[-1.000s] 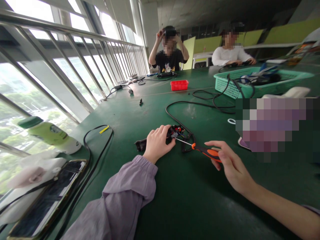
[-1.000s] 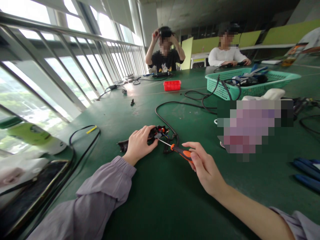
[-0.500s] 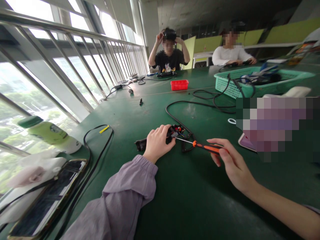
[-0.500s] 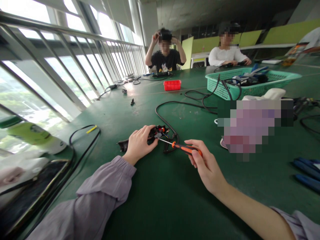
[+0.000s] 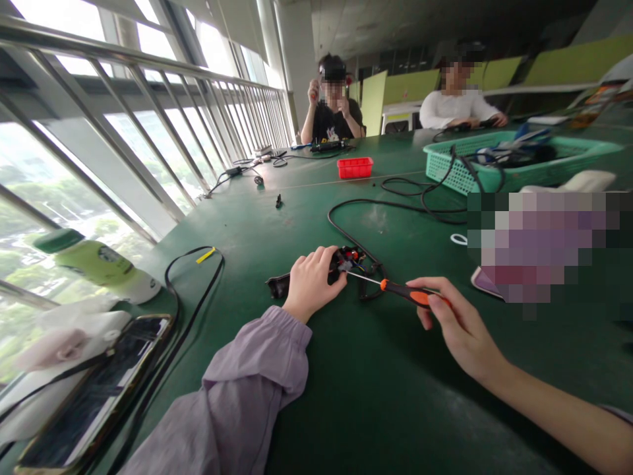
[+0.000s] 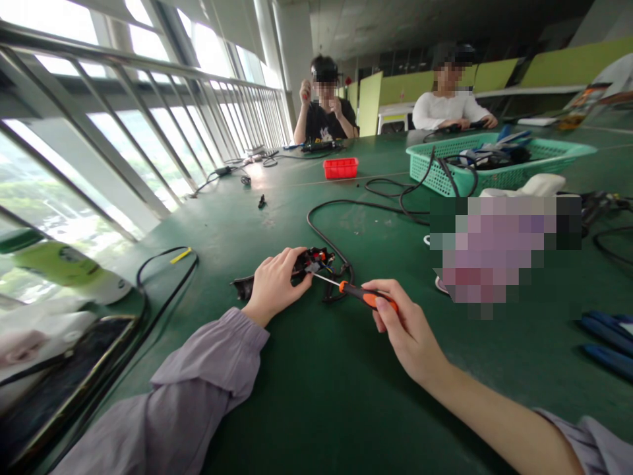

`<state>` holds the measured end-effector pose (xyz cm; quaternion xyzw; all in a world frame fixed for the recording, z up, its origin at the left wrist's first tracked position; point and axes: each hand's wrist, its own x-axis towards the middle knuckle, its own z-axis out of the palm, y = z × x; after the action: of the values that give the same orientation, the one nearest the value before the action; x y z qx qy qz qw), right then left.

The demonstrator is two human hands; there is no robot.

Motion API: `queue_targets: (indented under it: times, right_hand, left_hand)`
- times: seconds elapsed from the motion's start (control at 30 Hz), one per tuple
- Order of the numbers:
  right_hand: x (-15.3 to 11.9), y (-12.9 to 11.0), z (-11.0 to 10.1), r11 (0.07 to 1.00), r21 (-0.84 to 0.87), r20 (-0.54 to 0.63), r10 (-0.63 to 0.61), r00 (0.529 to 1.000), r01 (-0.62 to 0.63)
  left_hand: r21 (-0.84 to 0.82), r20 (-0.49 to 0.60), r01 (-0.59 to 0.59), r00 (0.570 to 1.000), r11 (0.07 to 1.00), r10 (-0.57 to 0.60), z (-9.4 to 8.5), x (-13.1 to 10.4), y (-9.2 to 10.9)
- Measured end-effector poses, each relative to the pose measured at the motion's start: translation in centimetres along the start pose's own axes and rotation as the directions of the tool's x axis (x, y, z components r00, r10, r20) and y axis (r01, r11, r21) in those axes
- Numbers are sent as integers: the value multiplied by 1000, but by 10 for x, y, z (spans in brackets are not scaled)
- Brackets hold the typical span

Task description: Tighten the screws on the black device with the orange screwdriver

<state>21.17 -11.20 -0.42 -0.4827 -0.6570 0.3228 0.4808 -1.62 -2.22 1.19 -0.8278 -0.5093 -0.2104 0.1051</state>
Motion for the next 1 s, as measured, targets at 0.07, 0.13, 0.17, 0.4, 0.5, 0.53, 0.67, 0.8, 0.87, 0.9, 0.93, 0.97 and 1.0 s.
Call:
queue_targets:
  times: [0.07,0.13,0.17,0.4,0.5,0.53,0.67,0.8,0.87,0.9,0.93,0.97,1.0]
  right_hand:
    - [-1,1,1,999,4,-34,-32,999,32]
    - [-1,2,1,998,-8,-53,-57,997,57]
    - [-1,2,1,998,-15,-46,-58,997,57]
    - [-1,-2,-1,997,-59,-21,43,999,-44]
    - [-1,-2,0,998,-64,-48,-28,998,25]
    - [-2,-2,0,997,-69,-46,-50,998,47]
    - [-2,-3,0,997,-73,16,-8,1000,9]
    - [-2,-4,0,995,-74,-1,62,998,-62]
    - [-1,-4,1,995,-102,-37,12,999,-16]
    - [-1,-4,1,993,-119,-57,-26,998,20]
    - [-1,-4,1,990,-133,-71,-62,996,52]
    - [-1,-4,1,988,-138,-73,-81,994,71]
    - [-1,-4,1,989,-129,-61,-85,994,77]
  left_hand:
    - [5,1,2,1000,1000,-2,0,0,0]
    - [9,1,3,1000,1000,-3,0,0,0]
    - [11,1,3,1000,1000,-3,0,0,0]
    - [10,-15,-2,1000,1000,2,1,0,0]
    - [9,-15,-3,1000,1000,3,1,0,0]
    - [9,-15,-4,1000,1000,5,2,0,0]
    - [5,-10,-1,1000,1000,1,1,0,-1]
    - [3,-10,2,1000,1000,-2,1,0,0]
    - [4,-11,0,1000,1000,1,1,0,0]
    - [6,-11,-2,1000,1000,2,1,0,0]
    - [7,-10,-2,1000,1000,2,1,0,0]
    - [9,-10,0,1000,1000,0,1,0,0]
    - [10,-9,3,1000,1000,-3,1,0,0]
